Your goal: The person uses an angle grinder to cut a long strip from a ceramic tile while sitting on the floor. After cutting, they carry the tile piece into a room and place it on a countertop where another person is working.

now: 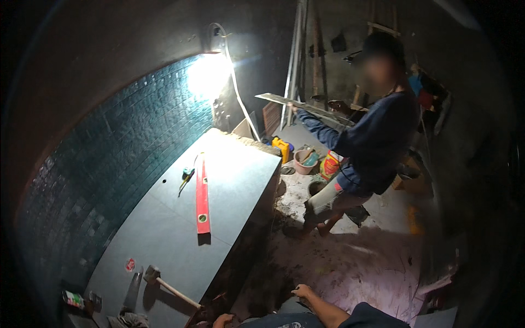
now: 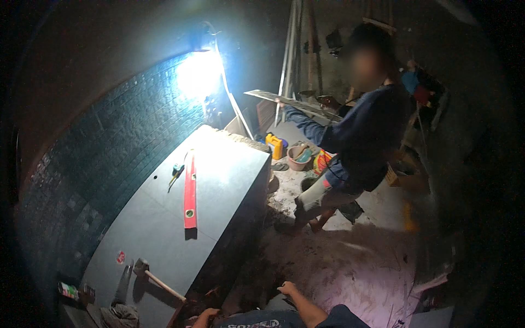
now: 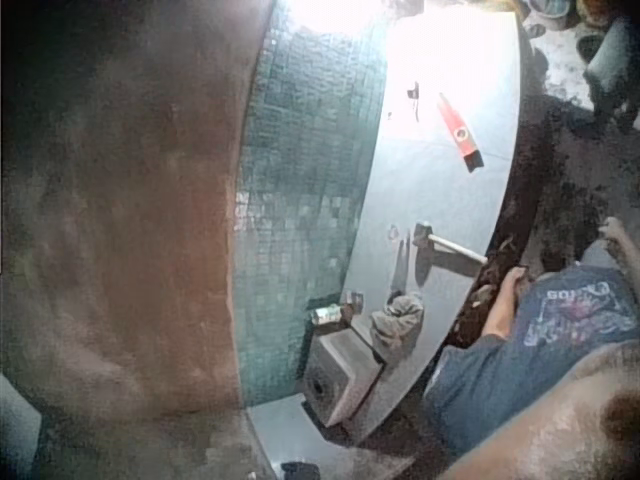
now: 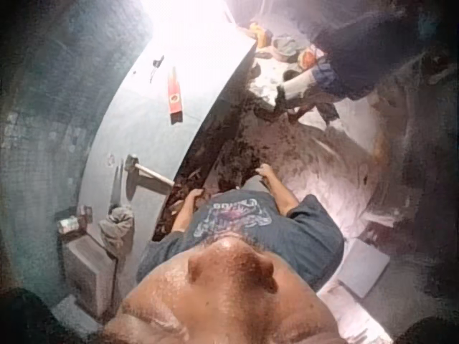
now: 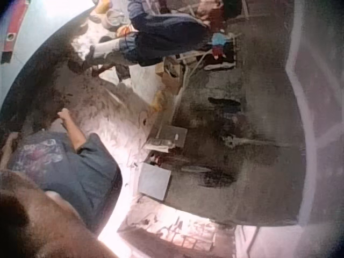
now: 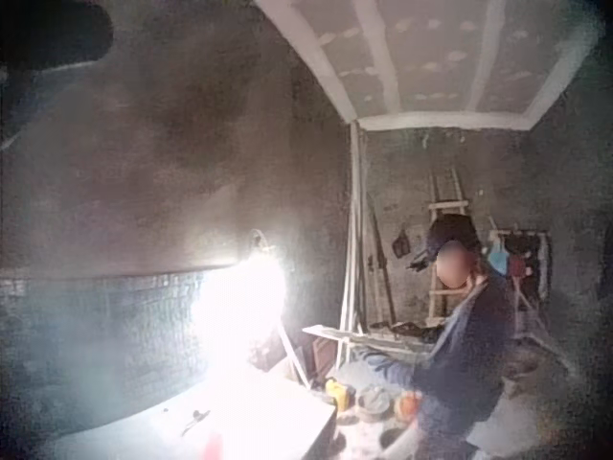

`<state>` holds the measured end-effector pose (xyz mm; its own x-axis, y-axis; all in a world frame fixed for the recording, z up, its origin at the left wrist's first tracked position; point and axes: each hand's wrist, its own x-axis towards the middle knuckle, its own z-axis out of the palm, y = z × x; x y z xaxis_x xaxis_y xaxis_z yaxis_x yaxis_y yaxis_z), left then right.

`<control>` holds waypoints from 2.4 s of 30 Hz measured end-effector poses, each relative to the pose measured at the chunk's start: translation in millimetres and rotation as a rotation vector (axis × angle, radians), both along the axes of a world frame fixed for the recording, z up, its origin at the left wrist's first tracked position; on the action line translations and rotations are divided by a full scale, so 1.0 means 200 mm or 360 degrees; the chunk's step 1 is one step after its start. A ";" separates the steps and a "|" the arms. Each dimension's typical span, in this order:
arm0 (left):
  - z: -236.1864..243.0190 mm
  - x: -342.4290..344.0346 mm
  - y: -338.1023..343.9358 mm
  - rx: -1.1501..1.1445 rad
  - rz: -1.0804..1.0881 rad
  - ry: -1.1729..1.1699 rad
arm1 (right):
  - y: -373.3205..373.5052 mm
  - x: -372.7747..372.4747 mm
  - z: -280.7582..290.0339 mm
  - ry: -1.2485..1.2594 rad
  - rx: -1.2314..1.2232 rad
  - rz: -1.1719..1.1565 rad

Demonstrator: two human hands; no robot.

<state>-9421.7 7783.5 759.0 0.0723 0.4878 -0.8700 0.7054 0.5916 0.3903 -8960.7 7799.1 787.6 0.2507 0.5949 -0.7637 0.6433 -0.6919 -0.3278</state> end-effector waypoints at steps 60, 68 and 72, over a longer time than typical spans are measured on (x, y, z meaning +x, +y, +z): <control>-0.13 0.11 -0.16 0.0084 -0.0361 0.0343 | -0.10 -0.22 0.16 -0.0054 0.0112 0.0236; -0.23 0.03 -0.18 0.0087 -0.0330 0.0362 | -0.06 -0.25 0.15 0.0117 0.0101 0.0191; -0.19 0.16 -0.18 0.0046 -0.0283 0.0530 | -0.11 -0.20 0.06 0.0063 0.0121 0.0222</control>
